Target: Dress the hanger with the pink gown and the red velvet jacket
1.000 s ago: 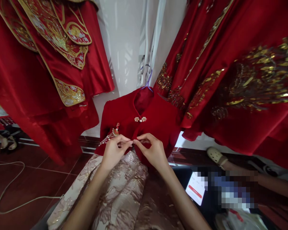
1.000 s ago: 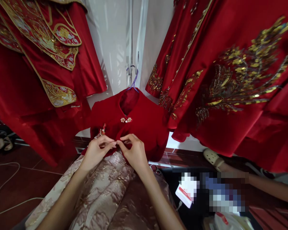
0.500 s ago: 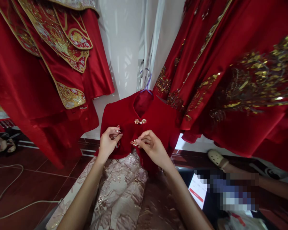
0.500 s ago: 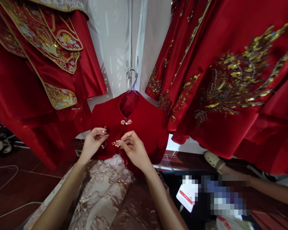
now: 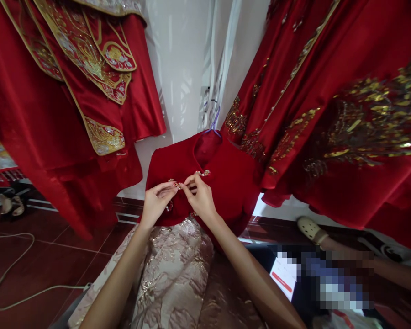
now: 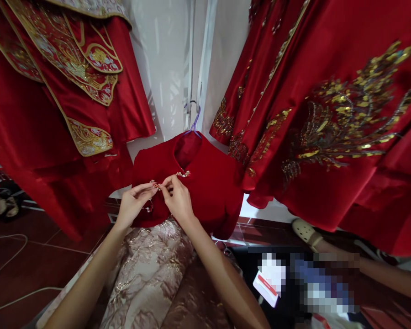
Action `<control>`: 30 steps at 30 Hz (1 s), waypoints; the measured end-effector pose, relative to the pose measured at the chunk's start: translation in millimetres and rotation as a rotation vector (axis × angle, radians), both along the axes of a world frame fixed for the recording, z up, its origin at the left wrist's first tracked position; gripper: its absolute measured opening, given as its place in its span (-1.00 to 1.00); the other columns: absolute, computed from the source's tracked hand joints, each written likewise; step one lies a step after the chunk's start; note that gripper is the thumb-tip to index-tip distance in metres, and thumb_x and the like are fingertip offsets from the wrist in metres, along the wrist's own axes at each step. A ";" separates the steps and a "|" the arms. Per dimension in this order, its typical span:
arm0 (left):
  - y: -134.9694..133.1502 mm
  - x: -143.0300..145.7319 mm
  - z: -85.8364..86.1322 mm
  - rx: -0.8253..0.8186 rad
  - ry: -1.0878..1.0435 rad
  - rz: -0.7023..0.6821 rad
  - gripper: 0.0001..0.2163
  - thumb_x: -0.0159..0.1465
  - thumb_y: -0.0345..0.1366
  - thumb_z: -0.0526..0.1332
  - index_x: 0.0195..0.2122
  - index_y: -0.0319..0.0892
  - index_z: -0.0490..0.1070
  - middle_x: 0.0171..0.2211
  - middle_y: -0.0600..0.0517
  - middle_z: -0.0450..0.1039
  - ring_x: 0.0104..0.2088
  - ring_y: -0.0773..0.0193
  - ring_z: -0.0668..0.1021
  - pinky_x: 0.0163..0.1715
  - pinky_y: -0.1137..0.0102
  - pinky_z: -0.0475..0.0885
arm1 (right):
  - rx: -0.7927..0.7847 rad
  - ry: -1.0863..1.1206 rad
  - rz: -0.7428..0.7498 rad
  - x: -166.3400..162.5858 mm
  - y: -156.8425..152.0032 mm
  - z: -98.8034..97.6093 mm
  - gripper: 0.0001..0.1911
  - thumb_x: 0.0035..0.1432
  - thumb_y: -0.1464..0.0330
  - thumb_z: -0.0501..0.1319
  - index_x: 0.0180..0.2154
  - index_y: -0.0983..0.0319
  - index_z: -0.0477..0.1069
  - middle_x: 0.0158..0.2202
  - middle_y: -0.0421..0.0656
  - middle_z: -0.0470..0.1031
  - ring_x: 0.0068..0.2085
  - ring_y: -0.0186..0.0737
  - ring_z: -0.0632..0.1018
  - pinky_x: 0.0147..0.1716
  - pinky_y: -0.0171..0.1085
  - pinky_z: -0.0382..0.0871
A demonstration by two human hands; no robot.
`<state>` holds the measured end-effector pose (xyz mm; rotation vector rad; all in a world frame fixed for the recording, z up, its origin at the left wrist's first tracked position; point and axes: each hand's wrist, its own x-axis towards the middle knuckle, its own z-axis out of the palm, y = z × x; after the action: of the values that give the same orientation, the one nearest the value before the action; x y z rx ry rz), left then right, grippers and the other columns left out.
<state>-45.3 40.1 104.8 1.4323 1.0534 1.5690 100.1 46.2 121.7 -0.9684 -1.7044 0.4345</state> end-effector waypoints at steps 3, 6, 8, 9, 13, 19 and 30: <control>1.0 -1.1 -0.5 0.016 0.013 -0.015 -0.68 0.07 -0.26 0.31 -0.15 -0.26 0.49 -0.19 -0.09 0.56 -0.18 0.21 0.59 -0.03 0.26 0.46 | 0.017 -0.025 -0.015 1.6 -1.9 -0.5 -0.93 0.15 0.32 0.10 -0.33 0.18 0.24 -0.33 -0.19 0.43 -0.35 -0.31 0.51 -0.38 -0.33 0.45; 1.9 -0.1 -0.9 0.017 0.036 0.023 -0.71 0.07 -0.25 0.31 -0.19 -0.26 0.51 -0.22 -0.08 0.57 -0.21 0.21 0.59 -0.05 0.26 0.47 | 0.033 -0.075 -0.044 -0.1 -3.5 -1.8 -0.95 0.16 0.34 0.08 -0.33 0.18 0.25 -0.32 -0.19 0.43 -0.35 -0.31 0.50 -0.34 -0.31 0.45; 2.4 0.7 -0.9 0.016 0.034 0.046 -0.71 0.07 -0.24 0.31 -0.19 -0.26 0.52 -0.21 -0.08 0.56 -0.21 0.21 0.59 -0.07 0.27 0.48 | 0.035 -0.087 -0.046 -2.1 -4.5 -2.9 -0.94 0.17 0.33 0.08 -0.32 0.18 0.26 -0.30 -0.18 0.43 -0.35 -0.31 0.50 -0.36 -0.32 0.46; 2.6 1.0 -0.8 0.016 0.033 0.048 -0.71 0.08 -0.24 0.30 -0.19 -0.26 0.51 -0.19 -0.09 0.56 -0.20 0.21 0.59 -0.07 0.28 0.48 | 0.036 -0.087 -0.043 -3.0 -4.6 -3.4 -0.93 0.17 0.32 0.08 -0.31 0.18 0.26 -0.29 -0.17 0.43 -0.35 -0.31 0.50 -0.37 -0.32 0.46; 3.5 0.8 -0.7 0.017 0.055 0.047 -0.71 0.09 -0.25 0.29 -0.18 -0.26 0.52 -0.18 -0.09 0.56 -0.20 0.20 0.59 -0.08 0.29 0.49 | 0.044 -0.095 -0.060 -4.8 -2.7 -4.9 -0.93 0.16 0.33 0.09 -0.28 0.18 0.26 -0.27 -0.19 0.44 -0.34 -0.32 0.49 -0.36 -0.32 0.45; 7.1 -3.2 -0.3 0.078 0.096 0.069 -0.76 0.10 -0.24 0.28 -0.24 -0.24 0.54 -0.23 -0.06 0.57 -0.22 0.20 0.60 -0.09 0.29 0.49 | 0.046 -0.124 -0.077 -4.8 2.2 -3.5 -0.93 0.17 0.32 0.07 -0.29 0.17 0.26 -0.26 -0.18 0.44 -0.34 -0.31 0.48 -0.37 -0.32 0.43; 15.8 -15.9 1.6 0.109 0.158 -0.048 -0.78 0.11 -0.22 0.25 -0.26 -0.22 0.49 -0.22 -0.06 0.55 -0.21 0.23 0.57 -0.11 0.30 0.47 | 0.055 -0.154 -0.070 -6.2 17.6 4.2 -0.95 0.07 0.36 0.14 -0.37 0.20 0.29 -0.38 -0.19 0.36 -0.47 -0.35 0.39 -0.40 -0.31 0.36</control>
<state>-61.3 55.9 106.5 1.6658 1.0288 1.5185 93.9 63.8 125.9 -1.0400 -1.8045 0.2714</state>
